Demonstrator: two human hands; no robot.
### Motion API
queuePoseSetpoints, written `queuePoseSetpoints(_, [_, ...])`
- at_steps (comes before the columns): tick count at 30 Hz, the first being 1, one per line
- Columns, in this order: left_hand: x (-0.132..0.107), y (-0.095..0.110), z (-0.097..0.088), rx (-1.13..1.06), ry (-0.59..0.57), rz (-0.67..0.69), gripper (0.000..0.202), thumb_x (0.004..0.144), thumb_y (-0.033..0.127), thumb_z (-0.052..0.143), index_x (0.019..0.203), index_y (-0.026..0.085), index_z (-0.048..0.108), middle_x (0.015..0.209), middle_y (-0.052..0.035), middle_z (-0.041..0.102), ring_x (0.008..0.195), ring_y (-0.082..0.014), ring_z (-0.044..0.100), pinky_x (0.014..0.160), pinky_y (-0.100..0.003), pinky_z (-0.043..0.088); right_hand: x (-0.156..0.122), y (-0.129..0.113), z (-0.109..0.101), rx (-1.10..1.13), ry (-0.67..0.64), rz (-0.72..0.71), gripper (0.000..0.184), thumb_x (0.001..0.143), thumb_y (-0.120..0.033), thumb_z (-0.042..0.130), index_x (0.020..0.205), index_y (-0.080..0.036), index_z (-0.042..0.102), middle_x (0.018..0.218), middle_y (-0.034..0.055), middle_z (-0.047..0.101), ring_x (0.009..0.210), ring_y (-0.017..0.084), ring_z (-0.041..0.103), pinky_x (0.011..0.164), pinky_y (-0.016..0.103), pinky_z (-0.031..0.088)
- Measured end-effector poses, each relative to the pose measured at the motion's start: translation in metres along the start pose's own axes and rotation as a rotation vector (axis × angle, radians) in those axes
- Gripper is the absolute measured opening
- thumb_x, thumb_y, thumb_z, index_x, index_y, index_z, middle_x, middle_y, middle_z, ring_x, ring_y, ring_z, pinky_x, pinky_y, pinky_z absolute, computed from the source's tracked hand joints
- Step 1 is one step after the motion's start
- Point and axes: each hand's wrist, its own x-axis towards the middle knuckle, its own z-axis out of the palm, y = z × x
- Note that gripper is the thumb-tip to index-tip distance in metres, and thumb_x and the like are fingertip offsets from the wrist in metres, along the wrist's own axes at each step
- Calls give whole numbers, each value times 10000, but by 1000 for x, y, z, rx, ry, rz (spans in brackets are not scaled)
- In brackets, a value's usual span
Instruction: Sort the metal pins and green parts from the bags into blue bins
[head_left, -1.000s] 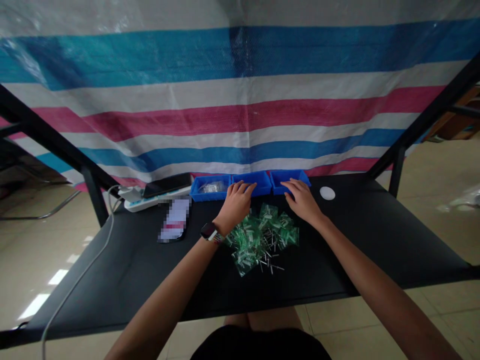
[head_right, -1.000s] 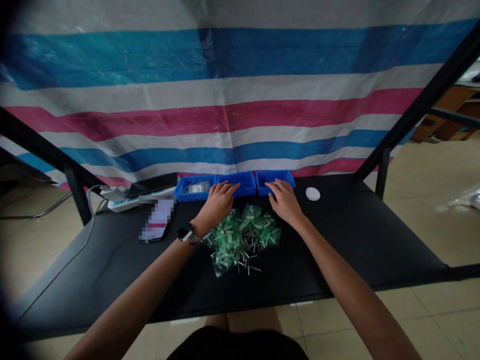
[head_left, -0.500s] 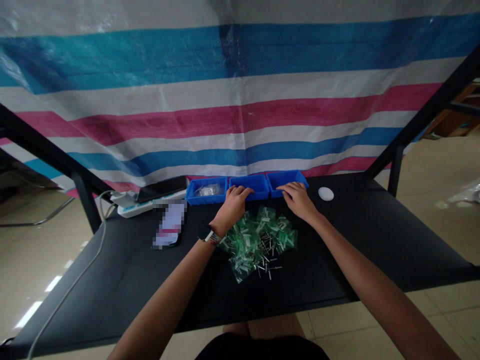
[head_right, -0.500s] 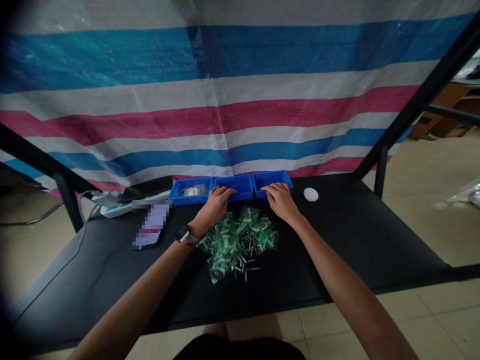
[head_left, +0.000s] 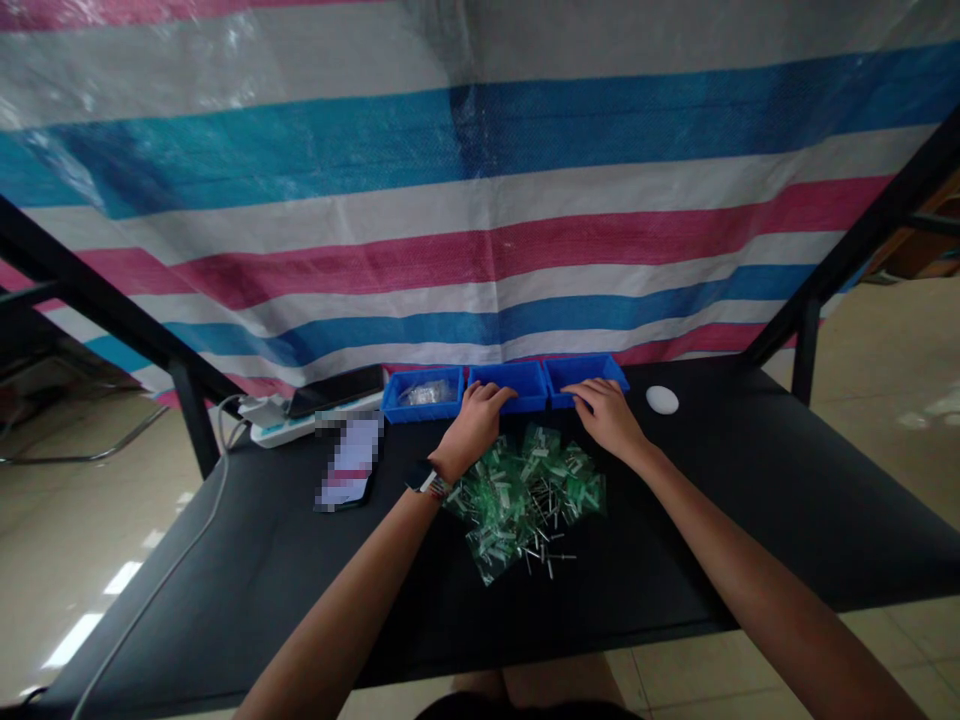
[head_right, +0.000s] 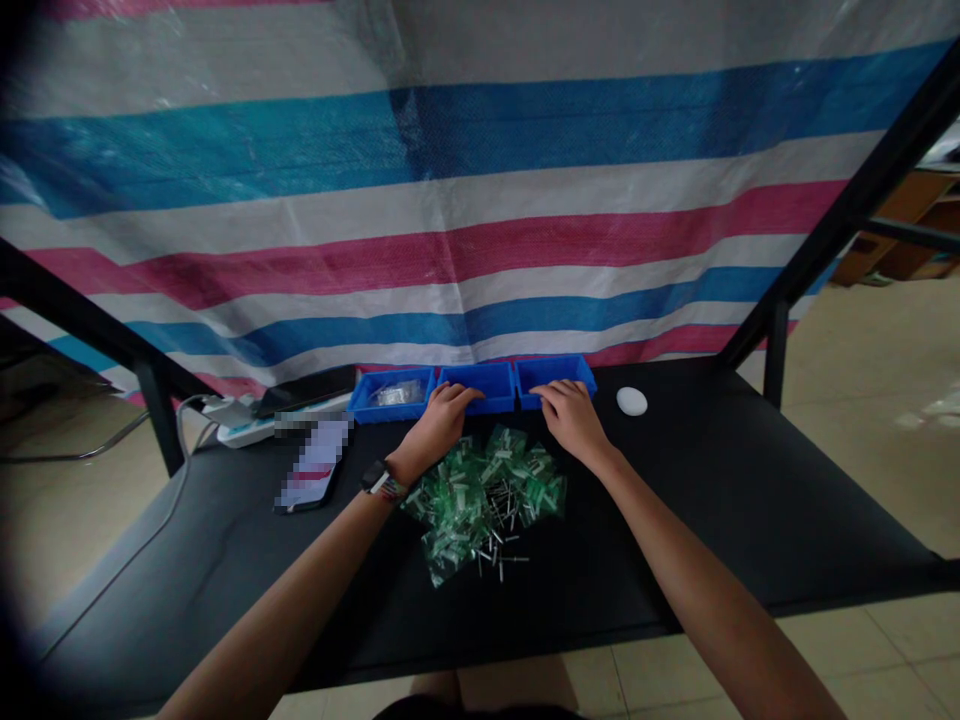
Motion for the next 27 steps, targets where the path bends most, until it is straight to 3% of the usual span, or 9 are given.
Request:
queuePoseSetpoints(5, [1,1,2,1,30,2,511,921,-16,384,1281,222,657,1118,-78,663,1103,-244,617,1236,-521,353,-1,-1,1,-11,31,-1,355,993,-122,513,1230,-265,735,1082,79,767,1036,294,669,948,465,449])
queuePoseSetpoints(9, [0,4,-10,25,108,1,499,911,87,523,1397,189,577,1302,-111,623,1269,-280,556,1275,-531,291,-3,-5,3,4,155,-18,372,974,-135,523,1290,-230,695,1205,113,722,1152,309,645,1039,488,471])
queuePoseSetpoints(13, [-11,-6,-33,137,151,-174,471,887,123,540,1355,155,583,1289,-139,618,1252,-319,538,1144,-492,437,-6,-7,3,17,247,-13,374,961,-151,533,1297,-220,681,1234,134,698,1201,326,630,1084,510,480])
queuePoseSetpoints(16, [-28,-21,-46,230,56,-264,474,873,182,581,1347,156,586,1289,-156,610,1203,-351,558,1090,-518,452,-7,-8,3,21,261,-18,361,959,-142,529,1277,-215,683,1212,133,702,1188,325,634,1083,511,490])
queuePoseSetpoints(21, [-53,-39,-59,335,-61,-283,421,891,226,593,1308,184,633,1260,-156,615,1179,-367,554,1063,-535,452,-8,-9,4,25,266,-44,336,948,-114,525,1224,-206,692,1172,129,713,1158,319,645,1062,510,505])
queuePoseSetpoints(27, [-58,-54,-72,393,-177,-256,335,956,225,540,1264,199,669,1193,-142,674,1116,-331,616,1014,-478,496,-10,-9,6,80,272,-51,288,926,-86,533,1084,-239,718,1086,98,731,1092,302,670,1017,504,525])
